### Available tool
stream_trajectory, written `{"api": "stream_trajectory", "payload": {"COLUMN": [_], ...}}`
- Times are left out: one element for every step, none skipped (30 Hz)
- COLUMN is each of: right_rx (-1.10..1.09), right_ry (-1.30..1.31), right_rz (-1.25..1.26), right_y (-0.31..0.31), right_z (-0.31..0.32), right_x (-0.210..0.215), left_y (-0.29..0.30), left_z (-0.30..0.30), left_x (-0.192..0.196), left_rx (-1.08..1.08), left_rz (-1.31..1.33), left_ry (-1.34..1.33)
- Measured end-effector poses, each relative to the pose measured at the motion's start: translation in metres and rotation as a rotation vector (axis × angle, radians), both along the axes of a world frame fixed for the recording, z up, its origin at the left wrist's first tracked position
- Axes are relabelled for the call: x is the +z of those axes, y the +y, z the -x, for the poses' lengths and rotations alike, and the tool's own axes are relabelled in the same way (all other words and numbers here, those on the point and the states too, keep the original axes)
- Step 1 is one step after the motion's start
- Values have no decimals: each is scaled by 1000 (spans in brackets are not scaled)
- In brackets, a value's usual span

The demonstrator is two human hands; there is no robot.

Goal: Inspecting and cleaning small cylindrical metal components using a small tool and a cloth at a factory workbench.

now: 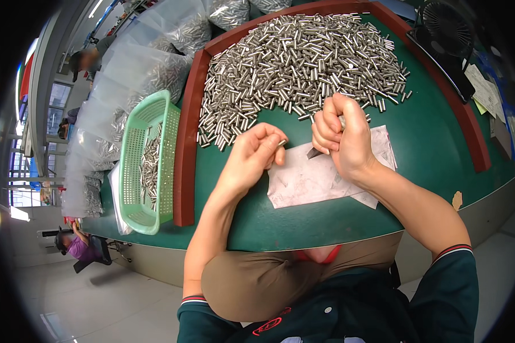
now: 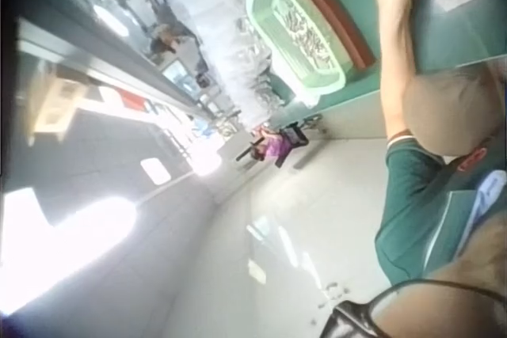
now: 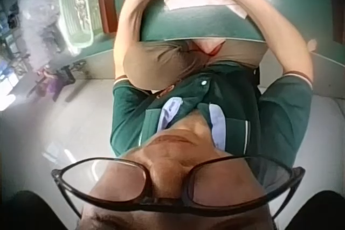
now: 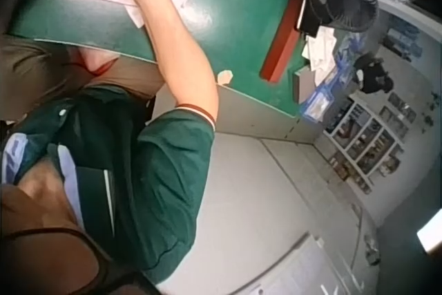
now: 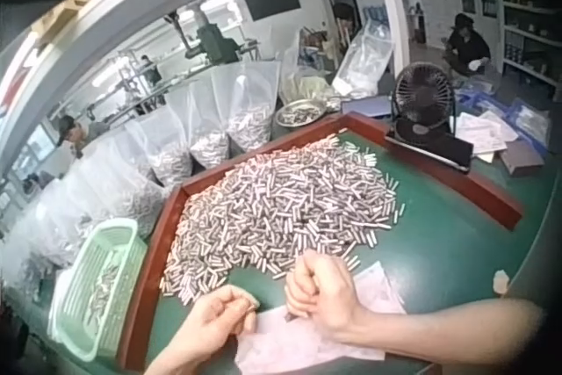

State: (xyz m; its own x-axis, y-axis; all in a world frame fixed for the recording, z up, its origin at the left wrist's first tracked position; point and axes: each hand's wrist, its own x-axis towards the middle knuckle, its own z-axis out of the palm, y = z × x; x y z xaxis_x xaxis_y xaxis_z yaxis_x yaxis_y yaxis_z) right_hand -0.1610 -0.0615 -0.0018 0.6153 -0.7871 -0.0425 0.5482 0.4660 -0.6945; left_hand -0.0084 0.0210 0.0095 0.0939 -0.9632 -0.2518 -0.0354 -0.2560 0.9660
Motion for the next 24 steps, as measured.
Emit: {"api": "stream_trajectory", "payload": {"right_rx": [-4, -6, -7, -6, -4, -4, 0, -3, -9, -16, -24, -38, -43, -59, -76, -69, -70, -60, -49, -52, -55, -57, -57, -58], "right_ry": [-4, -8, 56, 58, 58, 62, 55, 48, 53, 46, 38, 12, 15, -4, -24, -21, -21, -19, -18, -21, -18, -21, -26, -25], "right_rz": [4, 5, 23, 29, 35, 28, 20, 16, -1, 14, 31, 32, 29, 28, 27, 9, 6, 1, -5, 2, 3, 3, 3, 4], "right_y": [0, 0, 1, 0, 1, 1, 1, 1, 1, 3, 3, 4, 4, 4, 4, 4, 5, 6, 6, 6, 6, 6, 6, 6], "right_z": [0, -1, -1, -1, -2, -3, -4, -4, -3, -2, -2, -1, -2, -3, -4, -5, -6, -8, -9, -9, -8, -7, -7, -6], "right_x": [0, -1, 2, 1, 0, 1, 0, 1, 2, 2, 2, 1, 1, 1, 1, 0, 0, -1, -1, -2, -1, -1, -1, -1], "left_y": [1, 4, 5, 4, 5, 7, 7, 6, 6, 7, 8, 9, 8, 8, 7, 7, 8, 9, 9, 9, 9, 9, 9, 9], "left_z": [8, 16, 20, 22, 25, 26, 26, 26, 24, 23, 23, 22, 20, 19, 18, 20, 21, 21, 22, 22, 23, 24, 24, 24], "left_x": [0, 2, 5, -4, -7, -7, -7, -8, -10, -8, -5, -2, -1, -1, -1, -6, -6, -5, -4, -4, -4, -3, -4, -4], "left_rx": [-48, -86, -158, -182, -204, -207, -203, -202, -191, -169, -148, -137, -143, -174, -204, -152, -154, -138, -121, -124, -118, -112, -112, -108], "left_rz": [61, 117, 94, 210, 329, 254, 257, 268, 306, 281, 257, 243, 242, 233, 224, 262, 259, 235, 211, 213, 218, 222, 223, 226], "left_ry": [-228, -364, -569, -779, -987, -1066, -1097, -1127, -1068, -1004, -942, -888, -884, -902, -920, -895, -895, -889, -883, -880, -880, -881, -880, -884]}}
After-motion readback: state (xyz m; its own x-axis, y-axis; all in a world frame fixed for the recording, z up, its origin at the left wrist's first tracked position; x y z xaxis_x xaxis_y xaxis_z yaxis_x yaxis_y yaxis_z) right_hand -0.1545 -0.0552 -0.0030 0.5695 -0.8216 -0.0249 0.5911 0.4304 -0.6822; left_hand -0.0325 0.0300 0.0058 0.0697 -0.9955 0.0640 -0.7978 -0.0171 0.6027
